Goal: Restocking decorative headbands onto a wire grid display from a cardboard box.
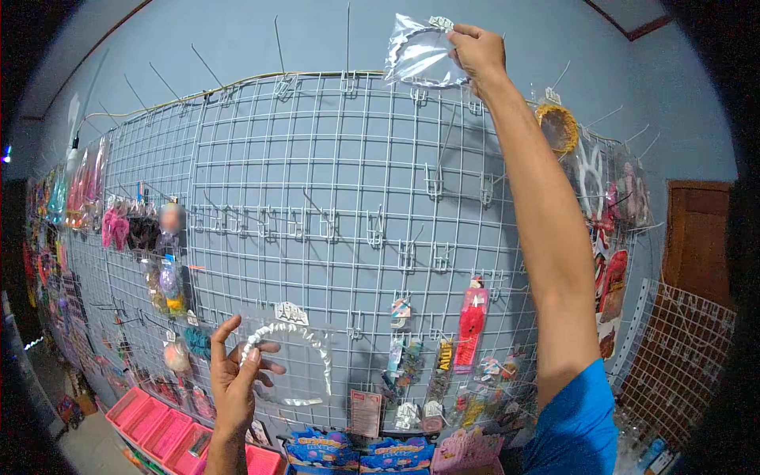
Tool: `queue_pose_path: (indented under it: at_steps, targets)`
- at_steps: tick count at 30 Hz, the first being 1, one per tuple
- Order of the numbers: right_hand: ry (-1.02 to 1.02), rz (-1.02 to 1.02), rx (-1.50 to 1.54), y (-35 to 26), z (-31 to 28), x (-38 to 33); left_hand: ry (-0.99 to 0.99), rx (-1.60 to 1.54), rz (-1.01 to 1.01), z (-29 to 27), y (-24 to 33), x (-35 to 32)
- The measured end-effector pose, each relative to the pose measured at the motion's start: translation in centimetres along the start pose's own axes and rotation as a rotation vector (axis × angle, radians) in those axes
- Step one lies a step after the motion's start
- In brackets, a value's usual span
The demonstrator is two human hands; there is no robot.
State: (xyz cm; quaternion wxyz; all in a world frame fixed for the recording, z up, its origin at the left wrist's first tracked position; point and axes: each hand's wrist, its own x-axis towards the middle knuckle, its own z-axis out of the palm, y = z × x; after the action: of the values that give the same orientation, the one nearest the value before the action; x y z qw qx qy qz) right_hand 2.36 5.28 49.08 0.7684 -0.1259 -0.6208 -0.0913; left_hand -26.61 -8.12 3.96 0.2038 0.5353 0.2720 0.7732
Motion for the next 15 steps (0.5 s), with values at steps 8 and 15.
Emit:
queue_pose_path:
  at_steps: [8, 15]
  targets:
    - [-0.060, -0.038, -0.056, 1.0, 0.6, 0.3, -0.002, -0.003, -0.007, -0.3, 0.1, 0.1]
    - [-0.186, -0.006, -0.377, 4.7, 1.8, 0.0, -0.042, -0.018, 0.019, 0.2, 1.0, 1.2]
